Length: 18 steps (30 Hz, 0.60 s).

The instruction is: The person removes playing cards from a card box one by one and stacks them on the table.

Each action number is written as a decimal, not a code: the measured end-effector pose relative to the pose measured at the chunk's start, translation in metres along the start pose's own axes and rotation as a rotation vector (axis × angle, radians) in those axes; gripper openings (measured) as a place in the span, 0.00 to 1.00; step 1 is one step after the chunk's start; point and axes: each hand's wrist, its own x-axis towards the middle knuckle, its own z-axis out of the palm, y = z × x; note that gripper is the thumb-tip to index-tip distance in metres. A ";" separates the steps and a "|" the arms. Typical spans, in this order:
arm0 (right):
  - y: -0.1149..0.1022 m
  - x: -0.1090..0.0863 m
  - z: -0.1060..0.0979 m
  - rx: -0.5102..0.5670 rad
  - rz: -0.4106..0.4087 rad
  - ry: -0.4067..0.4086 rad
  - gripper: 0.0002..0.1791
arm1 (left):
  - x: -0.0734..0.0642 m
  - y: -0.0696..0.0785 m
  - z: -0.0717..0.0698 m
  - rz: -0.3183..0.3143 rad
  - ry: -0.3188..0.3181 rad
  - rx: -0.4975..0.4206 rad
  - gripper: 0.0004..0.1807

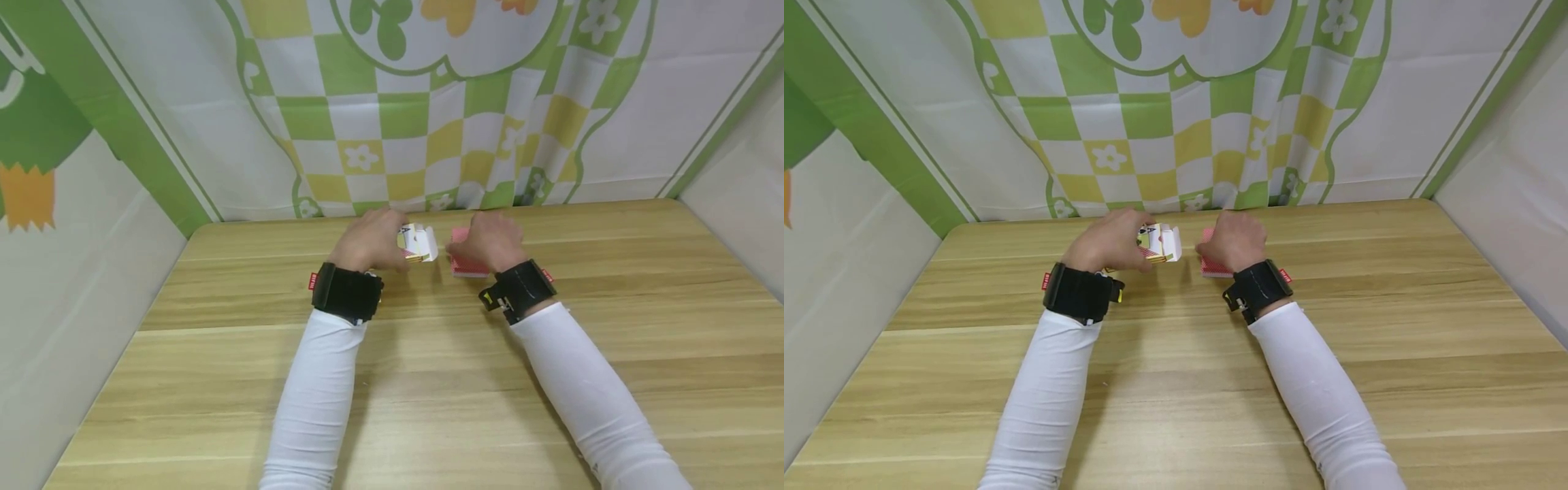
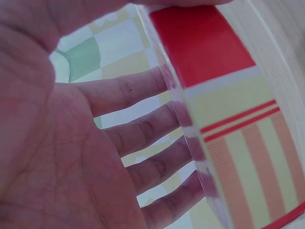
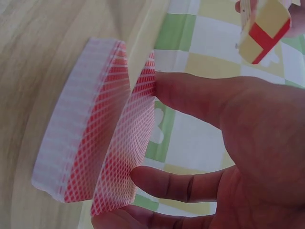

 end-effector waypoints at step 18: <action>-0.003 0.003 0.009 -0.036 0.021 0.019 0.28 | 0.000 0.000 0.000 -0.014 -0.011 -0.025 0.25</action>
